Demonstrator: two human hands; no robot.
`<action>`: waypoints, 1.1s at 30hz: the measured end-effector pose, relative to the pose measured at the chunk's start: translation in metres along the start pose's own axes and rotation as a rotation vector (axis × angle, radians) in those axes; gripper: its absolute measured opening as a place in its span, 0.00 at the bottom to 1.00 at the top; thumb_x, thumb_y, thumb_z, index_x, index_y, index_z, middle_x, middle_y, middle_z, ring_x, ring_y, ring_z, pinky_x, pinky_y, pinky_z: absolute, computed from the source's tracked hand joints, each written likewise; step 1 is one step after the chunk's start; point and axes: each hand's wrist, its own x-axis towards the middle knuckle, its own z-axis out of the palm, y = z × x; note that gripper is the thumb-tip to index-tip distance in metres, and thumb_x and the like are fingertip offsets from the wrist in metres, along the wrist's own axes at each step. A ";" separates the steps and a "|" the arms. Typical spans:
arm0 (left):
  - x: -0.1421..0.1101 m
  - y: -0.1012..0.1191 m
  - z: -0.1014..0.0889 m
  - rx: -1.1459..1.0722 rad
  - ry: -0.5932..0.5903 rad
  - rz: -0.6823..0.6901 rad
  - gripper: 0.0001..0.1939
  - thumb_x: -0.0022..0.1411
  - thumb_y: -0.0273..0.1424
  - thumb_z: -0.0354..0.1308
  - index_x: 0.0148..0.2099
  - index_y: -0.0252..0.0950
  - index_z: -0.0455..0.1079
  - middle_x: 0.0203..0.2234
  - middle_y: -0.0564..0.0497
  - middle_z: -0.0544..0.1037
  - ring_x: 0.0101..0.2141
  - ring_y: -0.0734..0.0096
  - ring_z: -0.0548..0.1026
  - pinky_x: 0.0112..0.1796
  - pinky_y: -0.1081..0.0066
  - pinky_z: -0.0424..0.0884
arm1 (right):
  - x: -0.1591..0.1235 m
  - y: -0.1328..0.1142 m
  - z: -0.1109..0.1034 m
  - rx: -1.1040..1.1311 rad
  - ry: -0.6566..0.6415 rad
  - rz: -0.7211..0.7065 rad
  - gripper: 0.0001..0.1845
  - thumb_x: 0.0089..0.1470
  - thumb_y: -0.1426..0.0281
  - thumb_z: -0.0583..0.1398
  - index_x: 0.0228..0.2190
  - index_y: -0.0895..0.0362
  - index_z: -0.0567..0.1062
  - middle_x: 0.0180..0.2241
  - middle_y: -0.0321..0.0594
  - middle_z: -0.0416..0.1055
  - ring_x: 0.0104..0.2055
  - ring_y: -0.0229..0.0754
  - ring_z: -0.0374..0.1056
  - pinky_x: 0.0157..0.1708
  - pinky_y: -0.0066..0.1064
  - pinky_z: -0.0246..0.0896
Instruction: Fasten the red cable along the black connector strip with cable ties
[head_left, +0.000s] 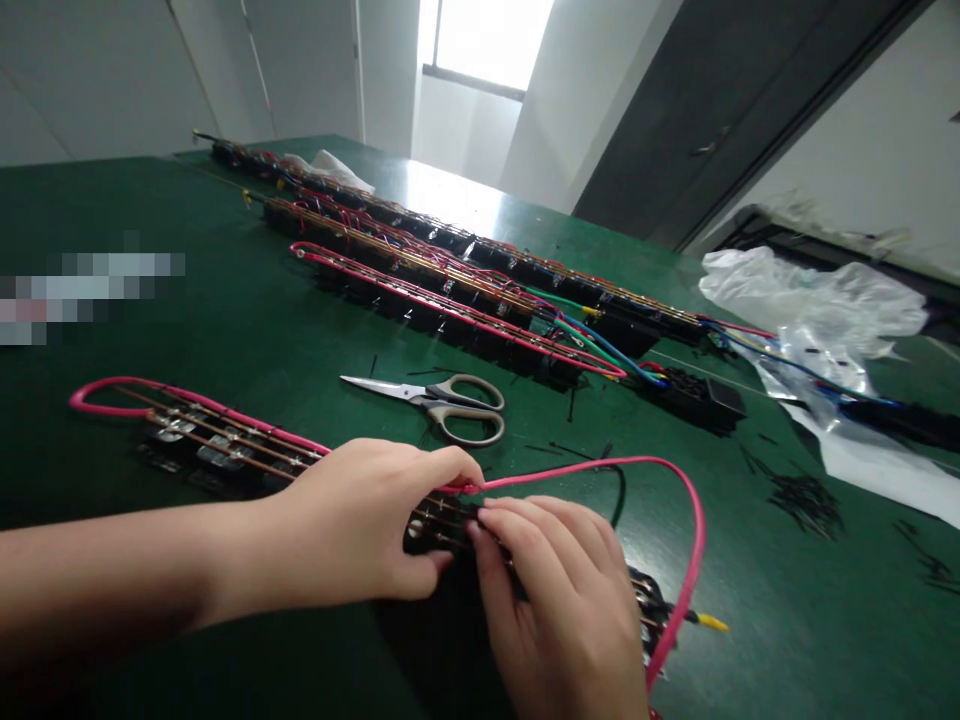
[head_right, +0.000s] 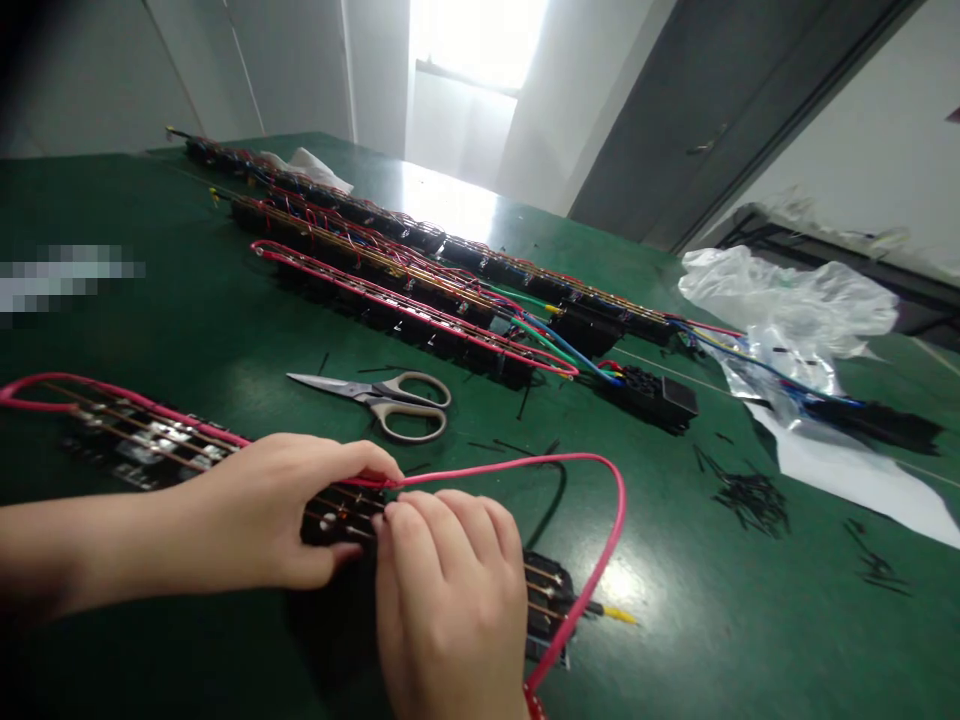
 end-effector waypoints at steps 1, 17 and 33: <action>0.000 0.000 0.000 0.007 0.001 0.004 0.23 0.53 0.33 0.60 0.53 0.48 0.66 0.44 0.58 0.79 0.44 0.58 0.78 0.44 0.62 0.71 | 0.000 0.000 0.000 -0.005 0.002 0.009 0.02 0.59 0.76 0.60 0.34 0.57 0.73 0.32 0.37 0.77 0.37 0.42 0.67 0.43 0.36 0.58; 0.000 -0.003 0.003 0.067 0.016 0.062 0.22 0.56 0.32 0.56 0.53 0.50 0.66 0.43 0.58 0.80 0.41 0.62 0.78 0.42 0.64 0.71 | -0.001 0.002 0.000 0.003 -0.033 0.147 0.02 0.60 0.74 0.59 0.35 0.57 0.74 0.31 0.38 0.75 0.34 0.42 0.68 0.37 0.36 0.59; 0.000 -0.004 0.004 0.113 0.016 0.104 0.23 0.59 0.32 0.55 0.57 0.49 0.63 0.46 0.56 0.80 0.42 0.63 0.79 0.41 0.66 0.70 | 0.000 0.002 0.000 0.020 -0.030 0.172 0.05 0.59 0.75 0.58 0.34 0.57 0.75 0.31 0.38 0.77 0.34 0.41 0.69 0.36 0.35 0.63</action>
